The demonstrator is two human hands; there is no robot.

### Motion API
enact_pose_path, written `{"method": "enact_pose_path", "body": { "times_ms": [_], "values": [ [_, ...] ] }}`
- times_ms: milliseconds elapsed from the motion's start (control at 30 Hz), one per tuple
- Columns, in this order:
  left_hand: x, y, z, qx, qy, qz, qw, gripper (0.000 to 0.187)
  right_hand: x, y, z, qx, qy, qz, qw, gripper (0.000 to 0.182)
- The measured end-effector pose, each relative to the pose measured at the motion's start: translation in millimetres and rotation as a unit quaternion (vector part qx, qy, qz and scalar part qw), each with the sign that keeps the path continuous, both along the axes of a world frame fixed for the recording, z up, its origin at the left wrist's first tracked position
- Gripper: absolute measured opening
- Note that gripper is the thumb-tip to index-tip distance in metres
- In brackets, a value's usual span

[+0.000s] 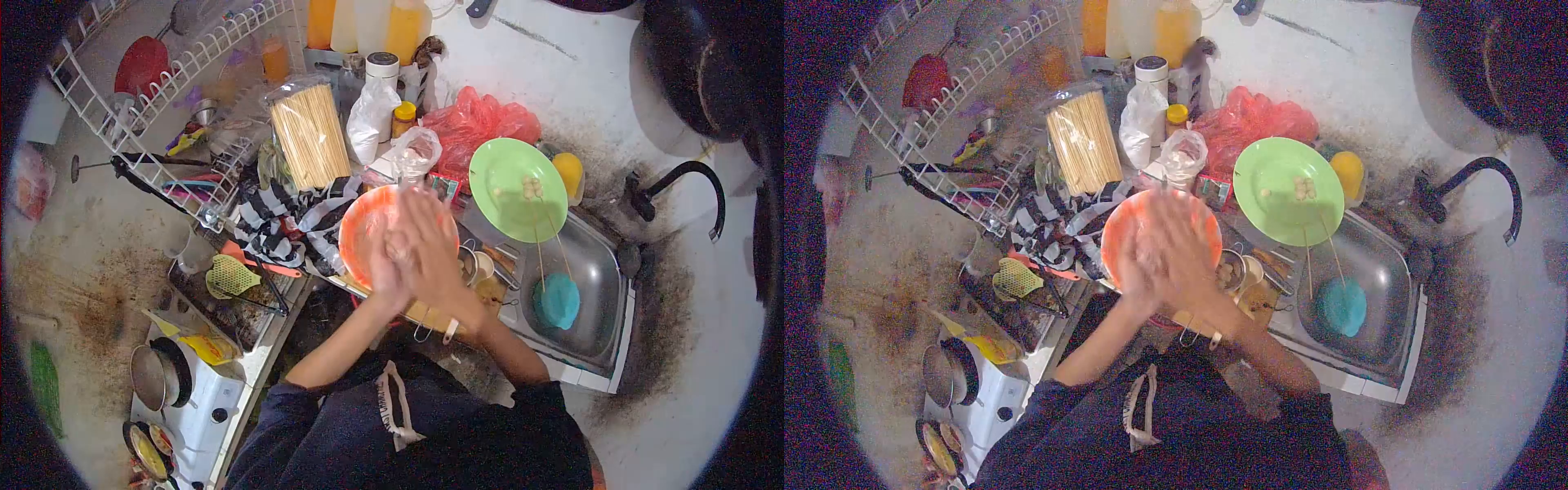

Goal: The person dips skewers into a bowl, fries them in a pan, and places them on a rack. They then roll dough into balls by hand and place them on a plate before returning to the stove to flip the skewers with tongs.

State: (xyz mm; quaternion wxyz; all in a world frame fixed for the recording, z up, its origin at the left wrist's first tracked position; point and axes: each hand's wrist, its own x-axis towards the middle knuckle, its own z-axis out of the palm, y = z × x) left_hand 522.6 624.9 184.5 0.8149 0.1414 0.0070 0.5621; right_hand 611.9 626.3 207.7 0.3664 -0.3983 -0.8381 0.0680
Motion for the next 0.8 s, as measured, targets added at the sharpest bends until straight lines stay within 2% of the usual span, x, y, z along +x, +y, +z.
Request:
{"method": "enact_pose_path", "body": {
  "times_ms": [33,100,167,200,233,267,300,333,367,400,433,467,500,533,567,600,633,667,700,767,800],
  "values": [
    [6.2,-10.4,10.6,0.0,-0.001,0.001,1.0,0.047,1.6,5.7,0.3,-0.009,0.005,-0.069,0.998,0.068],
    [25.3,-24.6,32.7,0.001,0.146,0.074,0.987,0.057,-11.5,4.3,-0.9,0.011,-0.003,-0.088,0.996,0.068],
    [13.7,-12.1,2.6,0.018,0.194,0.075,0.978,0.058,-37.4,-18.4,-2.9,-0.015,0.181,-0.051,0.982,0.066],
    [5.1,-5.3,1.1,0.034,0.241,0.074,0.967,0.058,-26.9,-23.0,-0.8,-0.059,0.134,0.098,0.984,0.063],
    [1.8,-1.7,0.3,0.049,0.286,0.075,0.954,0.059,-19.3,-21.5,-1.3,-0.06,0.135,0.096,0.984,0.063],
    [4.6,8.3,1.1,0.076,0.039,0.101,0.991,0.061,-13.0,-16.3,-2.8,0.006,0.056,0.063,0.996,0.063],
    [6.0,6.5,-0.2,0.075,0.039,0.102,0.991,0.061,-9.6,-10.4,-5.4,0.071,-0.022,0.029,0.997,0.063],
    [7.0,2.2,-3.3,0.051,0.076,0.061,0.994,0.062,-9.1,-4.8,-8.7,0.004,0.118,-0.012,0.993,0.064],
    [9.7,-1.8,-5.9,0.027,0.113,0.018,0.993,0.062,-10.0,-6.2,-11.3,0.003,0.118,-0.01,0.993,0.064],
    [18.4,-5.2,-7.1,0.06,0.159,0.03,0.985,0.062,-12.2,-8.5,-10.1,0.001,0.13,0.01,0.991,0.063],
    [20.9,-2.6,-18.4,0.061,0.158,0.031,0.985,0.062,-14.9,-11.3,-8.3,0.0,0.142,0.031,0.989,0.063],
    [23.6,3.4,-37.4,0.108,0.292,0.132,0.941,0.062,-17.6,-14.6,-6.9,-0.002,0.154,0.05,0.987,0.062],
    [23.5,3.8,-32.1,0.151,0.416,0.225,0.868,0.062,-20.0,-18.8,-6.1,-0.005,0.168,0.067,0.984,0.062],
    [22.4,5.9,-26.8,0.151,0.416,0.223,0.868,0.062,-21.3,-22.2,-5.7,-0.007,0.181,0.083,0.98,0.062],
    [19.4,12.7,-20.5,0.153,0.308,0.198,0.918,0.062,-21.5,-23.7,-5.6,-0.009,0.194,0.099,0.976,0.062],
    [13.8,16.7,2.7,0.151,0.194,0.172,0.954,0.062,-9.9,-17.6,-10.4,0.028,0.107,0.134,0.985,0.066],
    [9.2,16.1,20.1,0.147,0.078,0.144,0.975,0.063,-6.2,-10.5,-8.4,0.029,0.107,0.133,0.985,0.066],
    [6.1,7.3,28.7,0.106,0.012,0.099,0.989,0.063,-3.8,-3.0,-5.9,-0.026,0.146,0.06,0.987,0.065],
    [8.1,2.4,23.4,0.106,0.012,0.098,0.989,0.063,-2.8,0.0,-4.8,-0.079,0.184,-0.016,0.98,0.065],
    [18.6,-3.3,7.1,0.173,0.193,0.099,0.961,0.062,-9.6,-3.2,2.8,-0.056,0.2,-0.026,0.978,0.065],
    [24.2,-4.9,2.5,0.151,0.226,0.094,0.958,0.059,-16.3,-5.7,8.7,-0.033,0.217,-0.034,0.975,0.065]
  ]
}}
